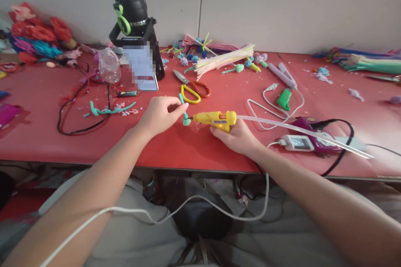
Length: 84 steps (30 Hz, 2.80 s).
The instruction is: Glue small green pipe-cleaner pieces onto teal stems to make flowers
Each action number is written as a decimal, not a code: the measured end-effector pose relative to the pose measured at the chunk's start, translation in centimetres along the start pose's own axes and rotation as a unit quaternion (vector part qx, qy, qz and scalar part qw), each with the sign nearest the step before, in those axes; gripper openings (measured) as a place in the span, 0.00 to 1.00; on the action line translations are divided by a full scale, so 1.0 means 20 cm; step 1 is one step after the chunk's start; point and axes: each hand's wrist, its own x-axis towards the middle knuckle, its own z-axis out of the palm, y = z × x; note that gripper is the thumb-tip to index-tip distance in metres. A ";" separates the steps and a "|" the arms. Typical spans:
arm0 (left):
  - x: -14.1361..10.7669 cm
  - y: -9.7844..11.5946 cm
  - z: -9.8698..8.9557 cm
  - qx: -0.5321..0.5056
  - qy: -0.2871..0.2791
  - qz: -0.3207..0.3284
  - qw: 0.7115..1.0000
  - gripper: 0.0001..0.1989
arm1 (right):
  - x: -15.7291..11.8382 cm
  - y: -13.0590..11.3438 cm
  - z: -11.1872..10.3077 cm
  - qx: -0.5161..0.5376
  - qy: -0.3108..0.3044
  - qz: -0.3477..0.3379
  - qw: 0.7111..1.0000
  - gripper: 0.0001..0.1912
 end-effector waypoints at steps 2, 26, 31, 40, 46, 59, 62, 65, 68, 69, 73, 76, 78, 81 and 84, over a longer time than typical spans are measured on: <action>0.00 0.00 0.00 0.001 -0.002 -0.003 1.000 0.19 | 0.00 -0.01 0.00 -0.004 0.000 0.003 1.000 0.12; 0.01 -0.03 -0.01 -0.015 0.014 -0.012 1.000 0.20 | 0.00 -0.02 0.00 -0.030 -0.008 0.021 0.999 0.12; 0.03 -0.03 -0.08 -0.056 0.057 -0.067 0.995 0.19 | -0.01 -0.07 -0.01 -0.058 -0.006 0.046 0.997 0.13; 0.01 -0.13 -0.23 0.013 0.113 -0.077 0.990 0.17 | 0.08 -0.05 -0.22 -0.250 0.111 0.079 0.959 0.14; -0.01 -0.16 -0.24 0.035 0.108 -0.063 0.992 0.17 | 0.03 -0.11 -0.30 -0.360 0.105 0.095 0.922 0.21; -0.02 -0.14 -0.25 0.076 0.085 -0.038 0.993 0.19 | 0.10 -0.32 0.18 -0.275 -0.113 -0.078 0.952 0.07; -0.01 -0.14 -0.25 0.077 0.084 -0.038 0.993 0.20 | 0.31 -0.33 0.36 -0.318 -0.081 -0.057 0.943 0.08; -0.02 -0.15 -0.26 0.077 0.089 -0.041 0.992 0.20 | 0.43 -0.34 0.44 -0.345 -0.088 -0.051 0.933 0.08; -0.02 -0.16 -0.26 0.079 0.098 -0.036 0.991 0.20 | 0.46 -0.32 0.46 -0.334 -0.097 -0.073 0.935 0.07; -0.02 -0.17 -0.26 0.082 0.098 -0.035 0.991 0.20 | 0.46 -0.31 0.46 -0.329 -0.096 -0.082 0.936 0.08; -0.03 -0.17 -0.25 0.085 0.093 -0.034 0.991 0.20 | 0.44 -0.25 0.45 -0.357 -0.085 -0.092 0.926 0.12; -0.04 -0.14 -0.21 0.044 0.063 -0.034 0.996 0.19 | 0.39 -0.22 0.38 -0.338 -0.054 -0.076 0.937 0.09; -0.04 -0.10 -0.17 0.009 0.027 -0.026 0.999 0.18 | 0.34 -0.21 0.30 -0.275 -0.031 -0.055 0.959 0.09; -0.05 -0.01 -0.10 -0.038 -0.019 -0.012 0.999 0.18 | 0.23 -0.23 0.16 -0.184 -0.022 -0.022 0.982 0.16; -0.06 0.08 -0.05 -0.088 -0.049 -0.007 0.995 0.19 | 0.12 -0.26 0.05 -0.147 -0.009 0.002 0.989 0.16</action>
